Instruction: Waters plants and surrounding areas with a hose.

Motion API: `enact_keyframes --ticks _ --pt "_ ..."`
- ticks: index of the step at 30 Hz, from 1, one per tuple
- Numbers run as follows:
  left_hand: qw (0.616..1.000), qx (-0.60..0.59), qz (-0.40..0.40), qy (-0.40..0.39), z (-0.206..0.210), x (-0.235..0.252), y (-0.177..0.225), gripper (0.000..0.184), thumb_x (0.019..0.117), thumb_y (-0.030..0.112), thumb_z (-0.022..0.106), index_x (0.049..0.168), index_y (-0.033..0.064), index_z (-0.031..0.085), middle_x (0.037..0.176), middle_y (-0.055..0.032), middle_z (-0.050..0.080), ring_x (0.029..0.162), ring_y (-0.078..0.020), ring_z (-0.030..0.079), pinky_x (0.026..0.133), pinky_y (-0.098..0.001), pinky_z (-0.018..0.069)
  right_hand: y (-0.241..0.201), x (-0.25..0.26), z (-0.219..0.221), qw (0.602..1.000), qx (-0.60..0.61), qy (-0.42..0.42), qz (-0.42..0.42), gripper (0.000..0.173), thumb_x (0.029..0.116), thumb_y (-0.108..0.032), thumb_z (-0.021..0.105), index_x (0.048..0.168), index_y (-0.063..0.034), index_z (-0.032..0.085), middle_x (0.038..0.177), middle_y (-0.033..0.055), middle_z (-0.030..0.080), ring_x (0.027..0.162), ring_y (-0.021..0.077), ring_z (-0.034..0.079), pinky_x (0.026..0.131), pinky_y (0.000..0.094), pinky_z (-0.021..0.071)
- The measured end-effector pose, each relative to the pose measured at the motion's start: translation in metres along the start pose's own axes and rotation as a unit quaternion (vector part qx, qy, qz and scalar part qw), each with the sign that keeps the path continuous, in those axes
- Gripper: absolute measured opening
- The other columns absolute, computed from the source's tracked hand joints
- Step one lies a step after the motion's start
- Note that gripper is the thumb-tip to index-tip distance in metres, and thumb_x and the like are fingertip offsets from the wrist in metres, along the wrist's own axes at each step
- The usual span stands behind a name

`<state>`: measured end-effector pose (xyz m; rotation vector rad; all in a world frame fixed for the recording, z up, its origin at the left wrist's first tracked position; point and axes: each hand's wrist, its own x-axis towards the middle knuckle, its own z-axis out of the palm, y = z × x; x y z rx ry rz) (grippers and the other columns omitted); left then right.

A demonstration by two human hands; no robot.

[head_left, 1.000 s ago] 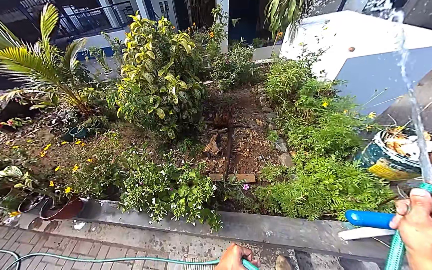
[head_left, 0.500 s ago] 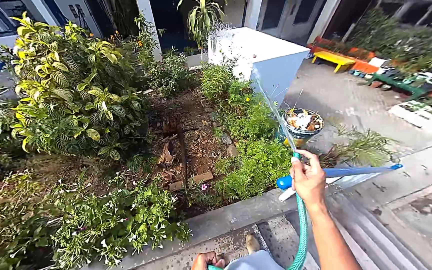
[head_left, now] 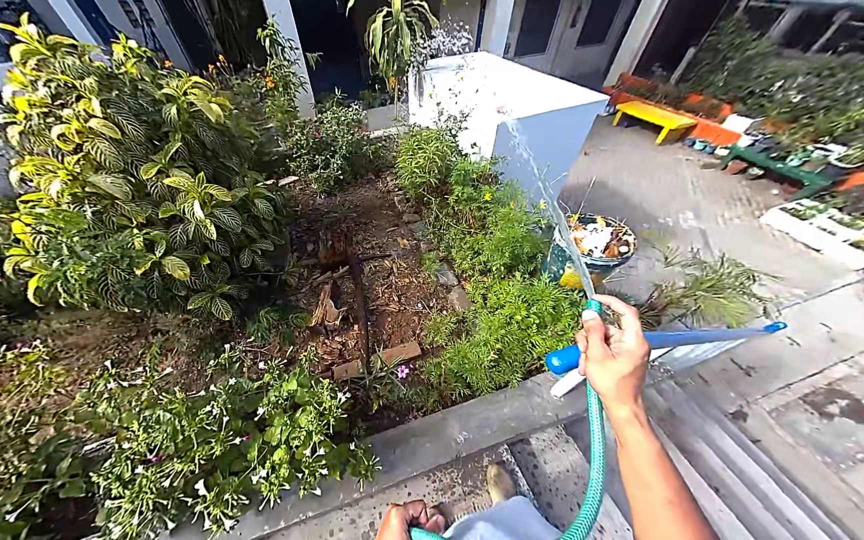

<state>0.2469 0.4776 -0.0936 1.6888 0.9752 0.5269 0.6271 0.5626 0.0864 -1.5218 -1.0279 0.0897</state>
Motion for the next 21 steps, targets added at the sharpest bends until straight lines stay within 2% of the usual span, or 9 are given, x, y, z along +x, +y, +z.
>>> enact_keyframes --ticks 12,21 --pt "1.000 0.019 -0.010 -0.002 -0.0010 0.0024 -0.0023 0.041 0.0942 0.035 0.067 0.064 0.0114 0.053 0.054 0.0009 0.047 0.050 -0.0129 0.048 0.051 -0.0377 0.0398 -0.0009 0.0040 0.0026 1.000 0.001 0.006 -0.012 0.037 0.1060 -0.021 0.055 0.138 -0.0032 0.054 0.058 -0.0035 0.052 0.041 0.0057 0.049 0.038 0.0256 0.0450" --pt "1.000 0.019 -0.006 -0.005 -0.0030 0.0049 -0.0015 0.042 0.0947 0.035 0.067 0.064 0.0126 0.051 0.053 0.0015 0.045 0.049 -0.0127 0.046 0.050 -0.0372 0.0383 0.0067 0.0044 0.0050 0.999 -0.026 -0.016 0.013 0.037 0.1063 -0.023 0.055 0.139 -0.0057 0.056 0.058 -0.0023 0.050 0.040 0.0068 0.046 0.037 0.0262 0.0427"
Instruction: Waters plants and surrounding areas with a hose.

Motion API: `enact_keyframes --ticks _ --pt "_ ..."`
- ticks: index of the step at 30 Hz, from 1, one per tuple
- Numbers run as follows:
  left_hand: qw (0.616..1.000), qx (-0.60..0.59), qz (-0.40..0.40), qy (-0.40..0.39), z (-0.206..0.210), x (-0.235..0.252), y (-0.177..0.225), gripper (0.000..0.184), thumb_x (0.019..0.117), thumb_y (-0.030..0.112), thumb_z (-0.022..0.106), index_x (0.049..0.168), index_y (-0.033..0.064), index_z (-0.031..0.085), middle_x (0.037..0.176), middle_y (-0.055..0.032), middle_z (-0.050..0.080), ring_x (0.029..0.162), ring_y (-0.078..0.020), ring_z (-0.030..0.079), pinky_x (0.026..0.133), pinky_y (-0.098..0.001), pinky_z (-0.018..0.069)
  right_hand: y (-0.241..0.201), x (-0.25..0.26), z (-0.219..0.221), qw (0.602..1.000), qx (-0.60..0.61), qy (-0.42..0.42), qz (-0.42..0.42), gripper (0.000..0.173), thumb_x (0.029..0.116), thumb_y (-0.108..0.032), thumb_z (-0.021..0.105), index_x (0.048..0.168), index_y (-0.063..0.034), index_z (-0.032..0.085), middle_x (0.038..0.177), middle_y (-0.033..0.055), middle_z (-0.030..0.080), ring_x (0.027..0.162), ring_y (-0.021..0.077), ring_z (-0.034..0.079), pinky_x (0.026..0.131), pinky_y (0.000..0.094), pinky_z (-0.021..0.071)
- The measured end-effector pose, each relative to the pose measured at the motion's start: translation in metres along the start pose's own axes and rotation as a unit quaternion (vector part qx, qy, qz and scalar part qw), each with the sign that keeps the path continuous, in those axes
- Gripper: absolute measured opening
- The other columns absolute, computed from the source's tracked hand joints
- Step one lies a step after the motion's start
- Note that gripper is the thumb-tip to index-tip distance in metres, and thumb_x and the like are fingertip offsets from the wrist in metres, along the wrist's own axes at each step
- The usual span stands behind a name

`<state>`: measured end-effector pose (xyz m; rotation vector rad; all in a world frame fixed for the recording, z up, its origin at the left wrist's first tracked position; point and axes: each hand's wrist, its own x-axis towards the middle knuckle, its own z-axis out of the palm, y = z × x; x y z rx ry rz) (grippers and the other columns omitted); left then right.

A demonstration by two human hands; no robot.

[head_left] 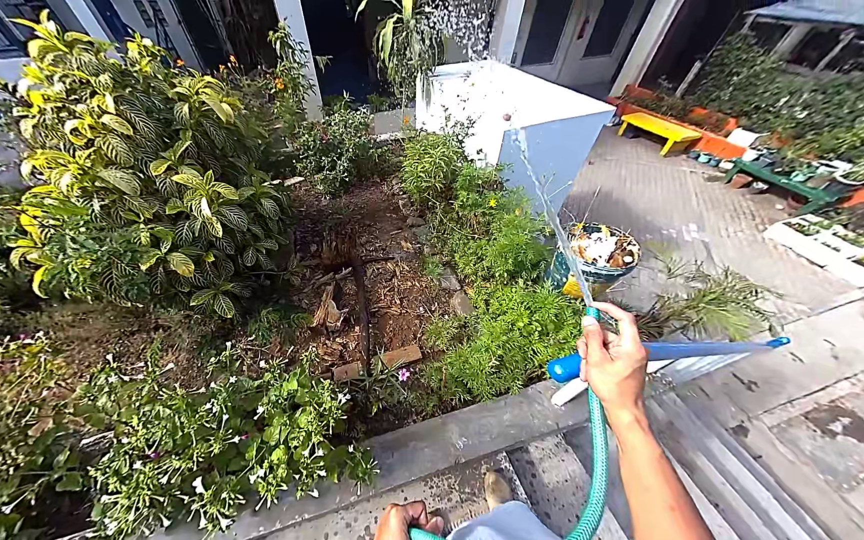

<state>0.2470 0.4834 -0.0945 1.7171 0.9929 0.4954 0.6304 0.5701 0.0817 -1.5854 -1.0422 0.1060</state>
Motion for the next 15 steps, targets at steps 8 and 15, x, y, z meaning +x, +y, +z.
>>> enact_keyframes --ticks 8,15 --pt "1.000 -0.003 0.011 -0.002 0.0009 0.0015 -0.0004 0.042 0.0951 0.033 0.068 0.063 0.0111 0.051 0.053 0.0009 0.045 0.049 -0.0119 0.046 0.050 -0.0355 0.0380 0.0082 -0.0010 0.0003 0.996 -0.070 -0.035 0.050 0.037 0.1070 -0.027 0.055 0.140 -0.0101 0.057 0.059 0.0017 0.052 0.042 0.0118 0.047 0.041 0.0327 0.0449" --pt "1.000 -0.006 0.006 -0.003 0.0013 0.0004 -0.0022 0.039 0.0942 0.031 0.068 0.066 0.0089 0.054 0.055 0.0001 0.047 0.050 -0.0123 0.048 0.052 -0.0357 0.0400 0.0027 -0.0021 0.0003 0.999 -0.033 0.003 0.031 0.037 0.1065 -0.024 0.055 0.139 -0.0060 0.057 0.059 -0.0004 0.052 0.041 0.0080 0.047 0.039 0.0276 0.0436"
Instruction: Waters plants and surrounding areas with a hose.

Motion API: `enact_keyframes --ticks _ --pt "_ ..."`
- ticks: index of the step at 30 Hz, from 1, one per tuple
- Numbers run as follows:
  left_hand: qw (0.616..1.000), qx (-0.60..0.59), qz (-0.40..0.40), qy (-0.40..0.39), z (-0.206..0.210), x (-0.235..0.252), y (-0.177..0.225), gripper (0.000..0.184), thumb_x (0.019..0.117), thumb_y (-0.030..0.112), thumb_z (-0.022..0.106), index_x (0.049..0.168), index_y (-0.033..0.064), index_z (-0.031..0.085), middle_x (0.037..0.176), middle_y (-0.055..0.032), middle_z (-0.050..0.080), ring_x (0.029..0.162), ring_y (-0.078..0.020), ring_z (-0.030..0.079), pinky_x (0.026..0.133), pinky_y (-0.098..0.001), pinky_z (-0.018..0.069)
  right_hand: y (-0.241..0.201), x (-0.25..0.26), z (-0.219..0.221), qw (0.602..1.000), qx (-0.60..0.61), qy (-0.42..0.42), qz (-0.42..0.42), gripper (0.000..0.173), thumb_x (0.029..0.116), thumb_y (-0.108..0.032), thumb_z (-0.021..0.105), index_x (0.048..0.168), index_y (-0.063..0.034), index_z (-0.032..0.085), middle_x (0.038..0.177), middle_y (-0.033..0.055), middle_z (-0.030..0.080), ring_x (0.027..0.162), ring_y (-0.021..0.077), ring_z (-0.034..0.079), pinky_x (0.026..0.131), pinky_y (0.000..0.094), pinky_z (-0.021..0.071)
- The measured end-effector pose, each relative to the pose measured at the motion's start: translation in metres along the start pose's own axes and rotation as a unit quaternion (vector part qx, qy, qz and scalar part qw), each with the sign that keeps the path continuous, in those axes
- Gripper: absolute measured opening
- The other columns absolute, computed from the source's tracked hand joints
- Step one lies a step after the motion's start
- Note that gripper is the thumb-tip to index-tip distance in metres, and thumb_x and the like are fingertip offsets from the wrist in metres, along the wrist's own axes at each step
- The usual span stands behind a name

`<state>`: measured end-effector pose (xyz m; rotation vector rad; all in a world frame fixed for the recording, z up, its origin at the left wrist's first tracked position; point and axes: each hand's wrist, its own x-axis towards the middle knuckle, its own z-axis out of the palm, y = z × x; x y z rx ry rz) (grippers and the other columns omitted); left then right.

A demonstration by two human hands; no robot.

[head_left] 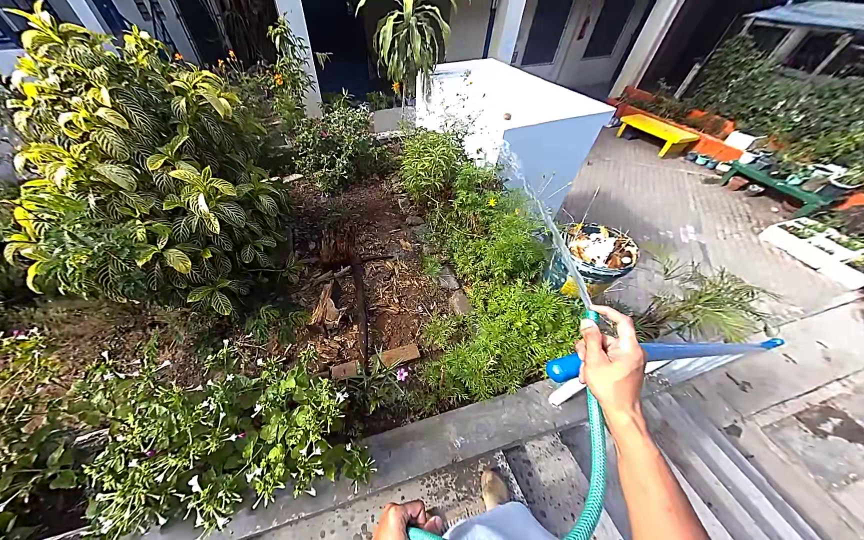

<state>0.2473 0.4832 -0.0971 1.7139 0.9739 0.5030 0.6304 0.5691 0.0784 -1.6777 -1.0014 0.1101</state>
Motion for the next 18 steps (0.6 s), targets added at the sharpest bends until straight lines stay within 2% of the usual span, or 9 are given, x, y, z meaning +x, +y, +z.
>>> enact_keyframes --ticks 5,18 --pt "1.000 -0.007 0.002 0.006 -0.0008 0.0009 -0.0019 0.041 0.0949 0.033 0.069 0.065 0.0100 0.053 0.054 0.0008 0.046 0.050 -0.0116 0.047 0.051 -0.0346 0.0392 -0.0055 0.0007 -0.0001 0.999 0.037 0.010 -0.012 0.037 0.1064 -0.022 0.054 0.139 -0.0044 0.054 0.060 -0.0022 0.051 0.041 0.0065 0.048 0.038 0.0258 0.0442" --pt "1.000 -0.001 0.009 0.007 -0.0032 0.0007 -0.0034 0.041 0.0945 0.033 0.069 0.065 0.0098 0.053 0.055 0.0000 0.047 0.050 -0.0122 0.047 0.051 -0.0352 0.0396 -0.0062 0.0008 0.0033 0.999 0.039 0.013 -0.029 0.038 0.1061 -0.023 0.055 0.139 -0.0038 0.055 0.059 -0.0021 0.051 0.041 0.0072 0.048 0.038 0.0266 0.0450"
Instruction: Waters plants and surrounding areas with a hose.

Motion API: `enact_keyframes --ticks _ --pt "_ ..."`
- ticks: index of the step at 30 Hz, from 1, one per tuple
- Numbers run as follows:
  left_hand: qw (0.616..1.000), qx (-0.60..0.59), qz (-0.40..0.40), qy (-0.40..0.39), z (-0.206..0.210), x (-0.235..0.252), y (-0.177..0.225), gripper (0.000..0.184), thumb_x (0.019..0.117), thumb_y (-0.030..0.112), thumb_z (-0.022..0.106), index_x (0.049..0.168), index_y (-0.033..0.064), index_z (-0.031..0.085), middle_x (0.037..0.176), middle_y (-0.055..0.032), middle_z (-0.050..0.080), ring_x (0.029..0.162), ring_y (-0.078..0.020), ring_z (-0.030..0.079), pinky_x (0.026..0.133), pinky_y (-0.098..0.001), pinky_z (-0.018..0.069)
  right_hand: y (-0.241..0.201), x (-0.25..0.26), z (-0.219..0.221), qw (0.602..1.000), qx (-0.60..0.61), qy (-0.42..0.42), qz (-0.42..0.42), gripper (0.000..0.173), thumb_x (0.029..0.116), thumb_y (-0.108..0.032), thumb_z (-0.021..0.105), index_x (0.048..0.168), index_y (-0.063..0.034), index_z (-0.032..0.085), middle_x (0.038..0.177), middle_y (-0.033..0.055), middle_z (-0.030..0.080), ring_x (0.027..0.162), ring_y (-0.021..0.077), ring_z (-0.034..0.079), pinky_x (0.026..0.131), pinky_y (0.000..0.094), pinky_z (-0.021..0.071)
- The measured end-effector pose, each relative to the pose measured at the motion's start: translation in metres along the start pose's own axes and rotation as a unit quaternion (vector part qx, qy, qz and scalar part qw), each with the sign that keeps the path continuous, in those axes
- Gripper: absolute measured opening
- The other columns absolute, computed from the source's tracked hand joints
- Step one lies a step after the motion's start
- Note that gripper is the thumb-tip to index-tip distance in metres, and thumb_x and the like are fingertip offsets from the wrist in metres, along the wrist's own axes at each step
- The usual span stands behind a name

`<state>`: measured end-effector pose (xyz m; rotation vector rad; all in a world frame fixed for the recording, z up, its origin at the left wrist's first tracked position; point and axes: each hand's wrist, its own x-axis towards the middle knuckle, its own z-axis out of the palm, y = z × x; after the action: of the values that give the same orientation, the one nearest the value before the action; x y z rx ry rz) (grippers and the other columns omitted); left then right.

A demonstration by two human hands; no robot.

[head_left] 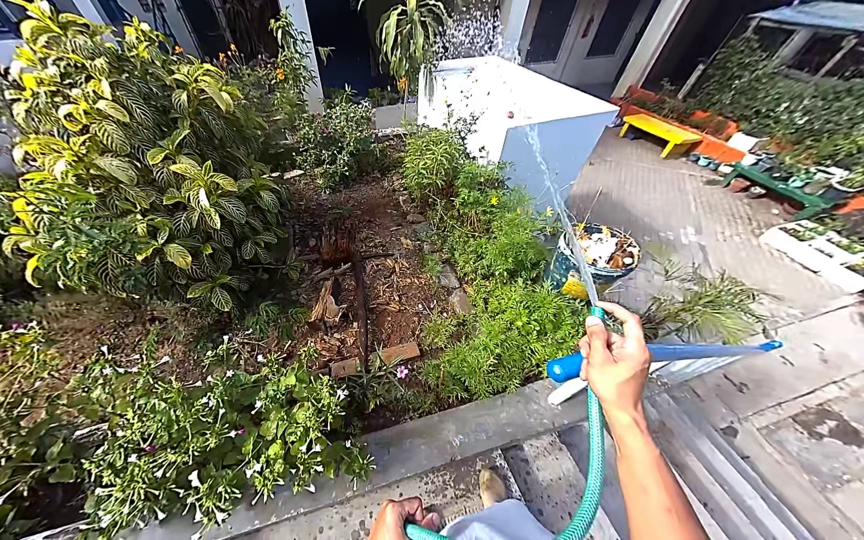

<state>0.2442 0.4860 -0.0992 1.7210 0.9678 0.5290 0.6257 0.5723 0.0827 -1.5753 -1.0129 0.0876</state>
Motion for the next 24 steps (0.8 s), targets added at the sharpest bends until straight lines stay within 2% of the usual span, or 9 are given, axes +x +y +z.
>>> enact_keyframes --ticks 24 --pt "1.000 0.002 -0.013 -0.003 0.0027 -0.0017 0.0026 0.041 0.0946 0.034 0.068 0.064 0.0117 0.052 0.054 0.0011 0.045 0.050 -0.0121 0.046 0.051 -0.0357 0.0386 -0.0011 -0.0013 -0.0034 1.000 0.010 -0.002 -0.017 0.037 0.1056 -0.020 0.055 0.138 -0.0023 0.054 0.058 -0.0038 0.051 0.040 0.0054 0.048 0.037 0.0249 0.0441"
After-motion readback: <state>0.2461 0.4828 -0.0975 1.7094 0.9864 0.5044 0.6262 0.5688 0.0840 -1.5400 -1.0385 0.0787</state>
